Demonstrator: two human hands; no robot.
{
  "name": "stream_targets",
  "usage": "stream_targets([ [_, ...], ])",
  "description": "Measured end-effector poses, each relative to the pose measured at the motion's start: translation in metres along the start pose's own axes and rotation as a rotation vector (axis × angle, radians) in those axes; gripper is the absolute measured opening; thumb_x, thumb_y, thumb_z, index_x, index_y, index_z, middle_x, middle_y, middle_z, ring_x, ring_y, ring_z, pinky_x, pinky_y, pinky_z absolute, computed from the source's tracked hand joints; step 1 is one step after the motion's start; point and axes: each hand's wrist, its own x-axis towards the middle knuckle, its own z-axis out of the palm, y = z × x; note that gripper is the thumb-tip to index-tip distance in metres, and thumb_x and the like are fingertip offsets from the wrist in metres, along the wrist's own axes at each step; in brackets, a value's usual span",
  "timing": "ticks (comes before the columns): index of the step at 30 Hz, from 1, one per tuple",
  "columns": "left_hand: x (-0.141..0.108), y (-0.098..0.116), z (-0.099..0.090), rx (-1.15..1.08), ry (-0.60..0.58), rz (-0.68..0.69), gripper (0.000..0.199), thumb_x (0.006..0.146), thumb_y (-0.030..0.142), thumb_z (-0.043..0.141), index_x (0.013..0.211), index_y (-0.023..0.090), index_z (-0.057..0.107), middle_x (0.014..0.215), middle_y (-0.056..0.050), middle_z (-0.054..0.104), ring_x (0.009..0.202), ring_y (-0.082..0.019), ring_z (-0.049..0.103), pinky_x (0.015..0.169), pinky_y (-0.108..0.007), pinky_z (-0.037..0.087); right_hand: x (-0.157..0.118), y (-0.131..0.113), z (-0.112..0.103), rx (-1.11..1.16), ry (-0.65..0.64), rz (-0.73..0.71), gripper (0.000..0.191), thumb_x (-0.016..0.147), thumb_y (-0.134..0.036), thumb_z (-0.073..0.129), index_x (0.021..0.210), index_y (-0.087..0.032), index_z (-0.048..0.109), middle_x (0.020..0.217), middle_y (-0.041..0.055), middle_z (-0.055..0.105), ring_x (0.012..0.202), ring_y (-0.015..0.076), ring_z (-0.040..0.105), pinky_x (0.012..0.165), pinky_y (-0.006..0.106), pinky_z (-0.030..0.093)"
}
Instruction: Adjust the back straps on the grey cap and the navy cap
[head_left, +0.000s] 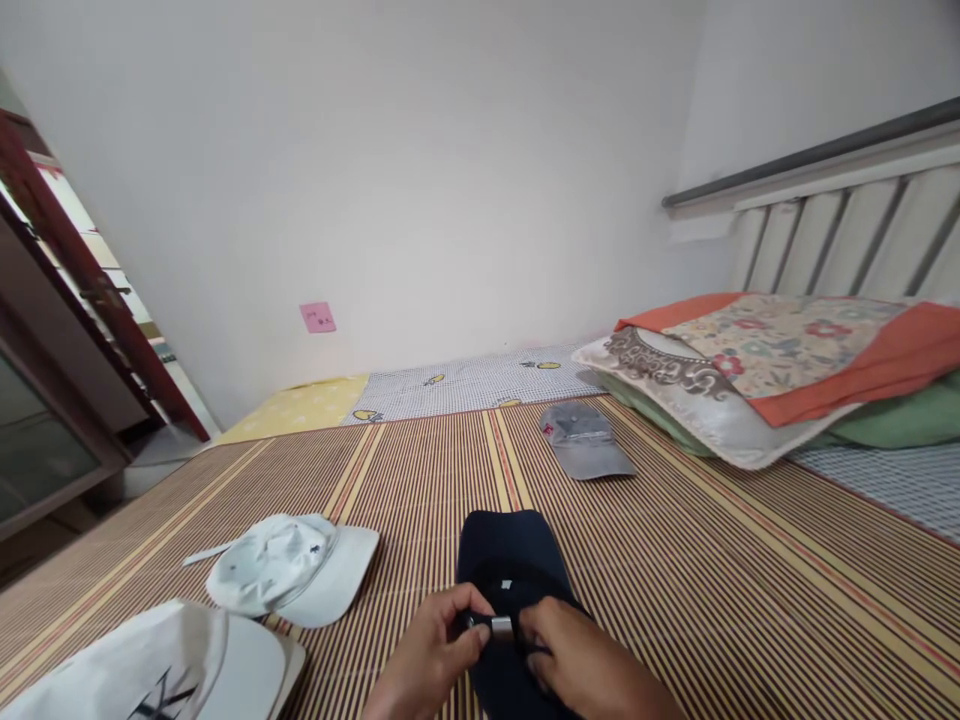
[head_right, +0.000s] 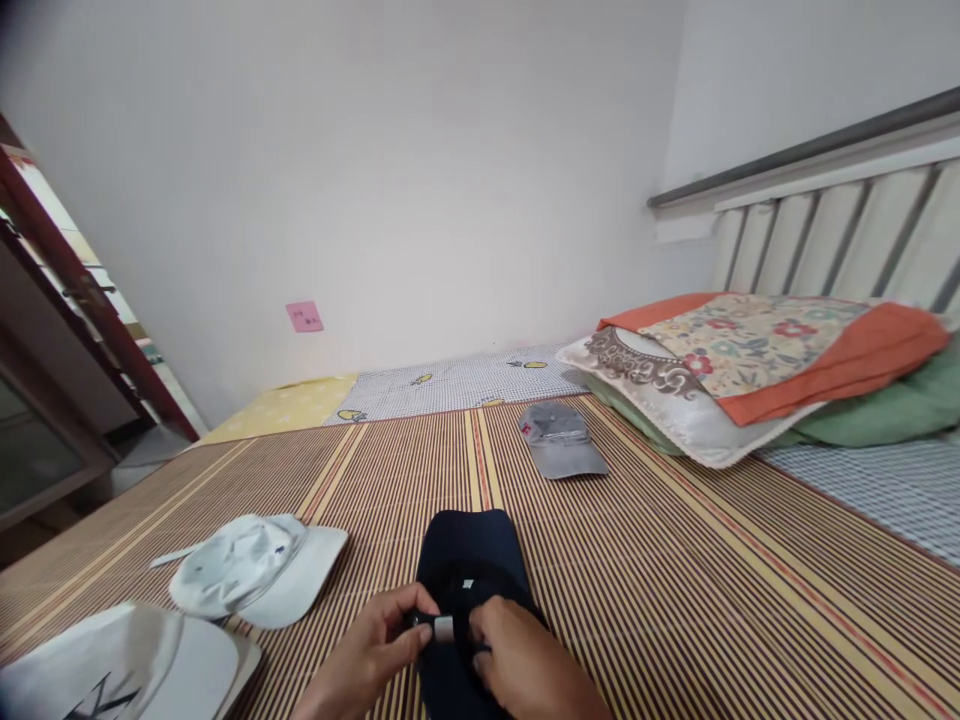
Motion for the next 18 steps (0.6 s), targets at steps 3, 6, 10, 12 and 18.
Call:
stream_targets([
  [3,0.000,-0.001,-0.002,-0.036,-0.010,0.033,0.027,0.078,0.044,0.074,0.079,0.018,0.066,0.070,0.003,0.053,0.067,-0.014,0.041,0.063,-0.028,0.029,0.004,-0.008,-0.009,0.374,-0.070,-0.075,0.012,0.086,-0.015,0.056,0.092,-0.021,0.065,0.082,0.0011,0.071,0.079,0.0194,0.072,0.075,0.031,0.052],
  [6,-0.001,0.001,-0.004,-0.158,-0.025,0.046,0.036,0.076,0.050,0.081,0.082,0.018,0.067,0.072,0.003,0.055,0.066,-0.013,0.040,0.062,-0.027,0.028,0.005,-0.018,-0.024,0.687,-0.051,-0.240,0.013,0.093,-0.026,0.058,0.102,-0.020,0.065,0.078,-0.0005,0.071,0.072,0.0180,0.072,0.078,0.033,0.055],
  [10,-0.003,0.002,-0.007,-0.245,-0.040,0.015,0.041,0.074,0.054,0.086,0.083,0.017,0.070,0.071,0.003,0.053,0.067,-0.013,0.040,0.062,-0.026,0.028,-0.001,-0.027,-0.037,0.824,-0.001,-0.343,0.027,0.098,-0.039,0.062,0.116,-0.018,0.066,0.083,0.0012,0.072,0.080,0.0190,0.074,0.085,0.035,0.055],
  [12,-0.004,0.002,-0.006,-0.273,-0.035,0.026,0.036,0.076,0.050,0.085,0.083,0.017,0.072,0.074,0.001,0.055,0.071,-0.013,0.042,0.066,-0.026,0.031,-0.006,-0.032,-0.038,0.943,-0.009,-0.360,0.027,0.096,-0.036,0.065,0.116,-0.018,0.067,0.089,0.0020,0.073,0.084,0.0177,0.074,0.084,0.033,0.055],
  [18,-0.001,0.001,-0.001,-0.552,-0.020,0.074,0.035,0.072,0.046,0.090,0.073,0.016,0.071,0.074,0.001,0.054,0.071,-0.013,0.043,0.065,-0.024,0.033,-0.017,-0.043,-0.042,1.009,0.058,-0.346,0.032,0.099,-0.047,0.064,0.112,-0.018,0.064,0.078,-0.0014,0.070,0.050,0.0067,0.057,0.050,0.021,0.041],
])
